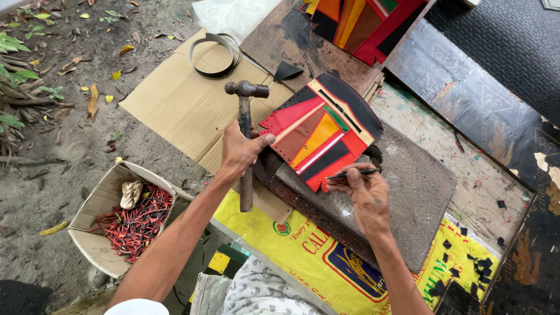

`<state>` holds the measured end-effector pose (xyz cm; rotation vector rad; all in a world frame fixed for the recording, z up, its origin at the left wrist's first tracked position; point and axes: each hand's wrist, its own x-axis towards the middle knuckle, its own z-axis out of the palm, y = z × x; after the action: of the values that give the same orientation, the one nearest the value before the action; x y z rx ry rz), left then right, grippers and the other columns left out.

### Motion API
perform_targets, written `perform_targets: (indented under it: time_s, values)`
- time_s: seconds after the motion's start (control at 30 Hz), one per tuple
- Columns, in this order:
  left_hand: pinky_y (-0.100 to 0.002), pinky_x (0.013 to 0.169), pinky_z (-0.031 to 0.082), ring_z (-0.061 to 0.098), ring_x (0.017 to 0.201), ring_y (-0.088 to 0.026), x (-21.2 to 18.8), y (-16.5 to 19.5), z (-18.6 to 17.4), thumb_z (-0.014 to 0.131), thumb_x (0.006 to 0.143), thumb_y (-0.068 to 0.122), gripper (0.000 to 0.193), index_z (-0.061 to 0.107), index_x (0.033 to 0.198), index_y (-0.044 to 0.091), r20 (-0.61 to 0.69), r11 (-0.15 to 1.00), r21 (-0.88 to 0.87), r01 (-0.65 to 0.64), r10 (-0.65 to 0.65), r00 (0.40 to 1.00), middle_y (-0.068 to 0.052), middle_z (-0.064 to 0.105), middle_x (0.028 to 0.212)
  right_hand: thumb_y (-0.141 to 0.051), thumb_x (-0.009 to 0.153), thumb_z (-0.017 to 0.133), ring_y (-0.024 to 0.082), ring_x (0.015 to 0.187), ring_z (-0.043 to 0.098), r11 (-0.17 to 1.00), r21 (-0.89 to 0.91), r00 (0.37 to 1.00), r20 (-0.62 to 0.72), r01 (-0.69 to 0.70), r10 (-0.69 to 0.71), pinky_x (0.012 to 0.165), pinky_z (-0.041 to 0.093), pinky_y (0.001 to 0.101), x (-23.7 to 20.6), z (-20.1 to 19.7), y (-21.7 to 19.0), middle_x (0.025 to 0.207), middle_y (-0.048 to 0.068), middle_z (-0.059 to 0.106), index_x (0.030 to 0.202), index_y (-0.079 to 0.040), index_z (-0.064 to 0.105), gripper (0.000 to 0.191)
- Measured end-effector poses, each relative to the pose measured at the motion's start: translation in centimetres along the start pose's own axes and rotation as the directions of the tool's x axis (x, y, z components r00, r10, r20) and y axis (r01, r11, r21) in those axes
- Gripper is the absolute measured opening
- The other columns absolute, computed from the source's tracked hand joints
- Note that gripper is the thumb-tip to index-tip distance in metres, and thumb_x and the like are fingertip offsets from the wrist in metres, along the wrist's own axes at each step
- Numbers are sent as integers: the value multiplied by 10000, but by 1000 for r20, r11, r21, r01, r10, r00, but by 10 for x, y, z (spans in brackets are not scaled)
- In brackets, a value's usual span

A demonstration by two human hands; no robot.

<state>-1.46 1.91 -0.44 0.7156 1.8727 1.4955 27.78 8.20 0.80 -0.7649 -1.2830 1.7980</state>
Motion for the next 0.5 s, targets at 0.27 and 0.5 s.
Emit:
perform_targets:
  time_s: [0.27, 0.5]
  values:
    - [-294, 351, 434, 553, 478, -111, 5, -4, 1, 926, 720, 136, 473, 546, 963, -8, -2, 1000, 26, 14, -14, 1000, -50, 605, 733, -133, 1001, 620, 170, 898, 748, 925, -372, 990, 84, -77, 116, 823, 664, 349, 10, 13, -1, 945, 77, 724, 1032, 13, 639, 150]
    - [-288, 370, 472, 583, 508, -109, 7, -2, -4, 933, 693, 159, 487, 554, 959, 7, 21, 999, 44, -30, 29, 999, -46, 616, 753, -100, 993, 637, 111, 842, 737, 770, -638, 986, 136, 9, 102, 773, 623, 281, 6, 26, -14, 867, 59, 738, 1047, 21, 644, 133]
